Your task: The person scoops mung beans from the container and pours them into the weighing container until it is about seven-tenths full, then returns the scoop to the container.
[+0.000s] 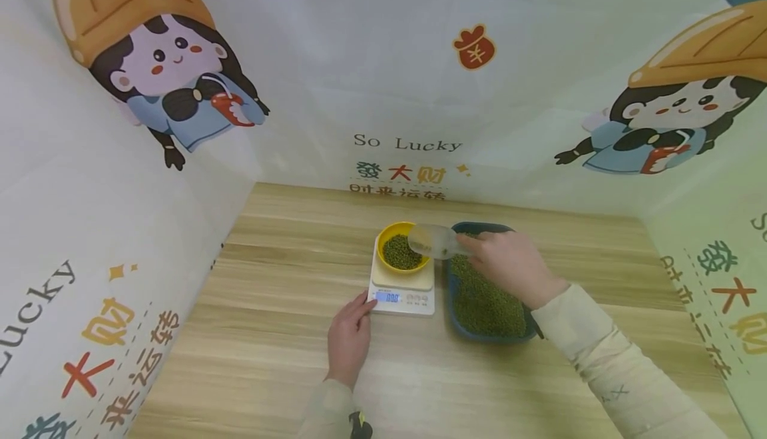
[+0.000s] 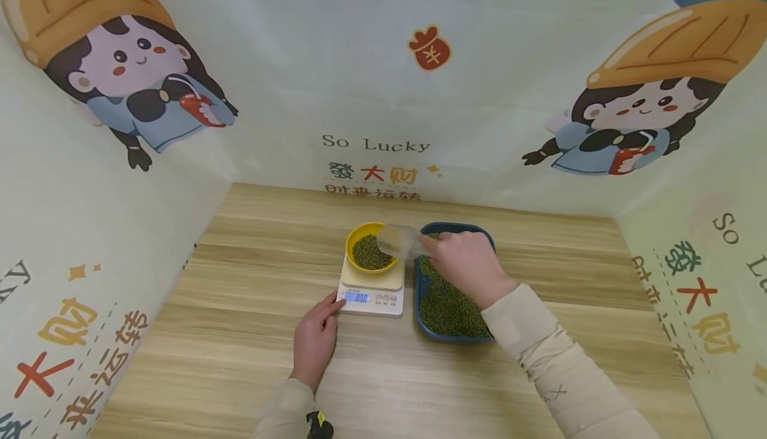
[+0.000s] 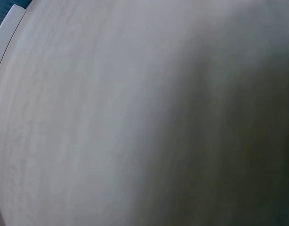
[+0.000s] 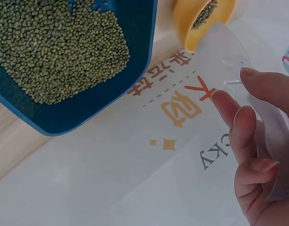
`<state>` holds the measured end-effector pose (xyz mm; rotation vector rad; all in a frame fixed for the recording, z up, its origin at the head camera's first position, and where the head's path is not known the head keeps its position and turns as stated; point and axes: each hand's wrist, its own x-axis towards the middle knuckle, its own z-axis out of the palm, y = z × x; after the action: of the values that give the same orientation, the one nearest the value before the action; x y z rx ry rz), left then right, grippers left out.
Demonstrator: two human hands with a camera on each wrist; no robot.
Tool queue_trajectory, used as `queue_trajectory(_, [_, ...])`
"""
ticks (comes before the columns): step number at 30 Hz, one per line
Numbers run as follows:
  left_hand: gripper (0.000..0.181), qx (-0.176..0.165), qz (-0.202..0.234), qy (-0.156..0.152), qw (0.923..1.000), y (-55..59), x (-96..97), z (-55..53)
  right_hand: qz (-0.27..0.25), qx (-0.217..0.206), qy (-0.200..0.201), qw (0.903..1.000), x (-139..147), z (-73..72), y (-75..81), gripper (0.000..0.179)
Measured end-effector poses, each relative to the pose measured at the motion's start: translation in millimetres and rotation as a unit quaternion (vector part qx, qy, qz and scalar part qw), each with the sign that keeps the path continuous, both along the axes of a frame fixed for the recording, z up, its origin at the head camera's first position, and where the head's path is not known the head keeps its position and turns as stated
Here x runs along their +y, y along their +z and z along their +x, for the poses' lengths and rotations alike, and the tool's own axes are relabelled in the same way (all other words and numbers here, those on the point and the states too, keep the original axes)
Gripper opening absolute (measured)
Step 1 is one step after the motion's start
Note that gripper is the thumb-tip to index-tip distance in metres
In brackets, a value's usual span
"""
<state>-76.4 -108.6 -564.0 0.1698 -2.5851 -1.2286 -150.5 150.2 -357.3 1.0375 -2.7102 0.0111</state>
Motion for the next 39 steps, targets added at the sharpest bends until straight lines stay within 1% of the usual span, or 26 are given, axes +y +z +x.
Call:
queue_trajectory(5, [0.028,-0.005,-0.004,0.000,1.0000,2.0,0.0,-0.2,0.005,0.000,-0.002,1.0000,0.2,-0.4,2.4,0.038])
queue_trajectory(10, [0.029,-0.003,-0.006,0.002,1.0000,2.7,-0.4,0.3,0.002,0.011,0.004,0.9999,-0.3,0.5,2.4,0.037])
queue_trajectory(17, [0.029,-0.005,-0.005,0.001,1.0000,2.2,-0.3,-0.2,0.005,0.078,0.011,0.9969,-2.4,1.0,-0.4,0.034])
queue_trajectory(21, [0.029,0.000,-0.003,0.001,1.0000,1.0,0.8,-0.7,0.007,0.089,0.014,0.9959,-3.9,2.2,1.0,0.034])
queue_trajectory(27, [0.029,0.007,0.001,-0.002,1.0000,1.7,1.5,-0.2,0.007,0.087,0.018,0.9961,-3.1,3.8,1.6,0.033])
queue_trajectory(34, [0.028,-0.003,-0.003,-0.002,1.0000,3.3,0.9,0.5,-0.004,0.082,0.014,0.9965,1.3,3.9,-3.3,0.033])
queue_trajectory(37, [0.028,-0.001,-0.003,-0.004,1.0000,3.4,0.6,0.6,-0.014,0.066,0.013,0.9977,5.0,4.8,-3.4,0.035])
queue_trajectory(39, [0.028,0.002,-0.002,-0.005,1.0000,4.0,0.5,0.4,-0.024,0.044,0.009,0.9987,9.8,6.5,-1.7,0.038])
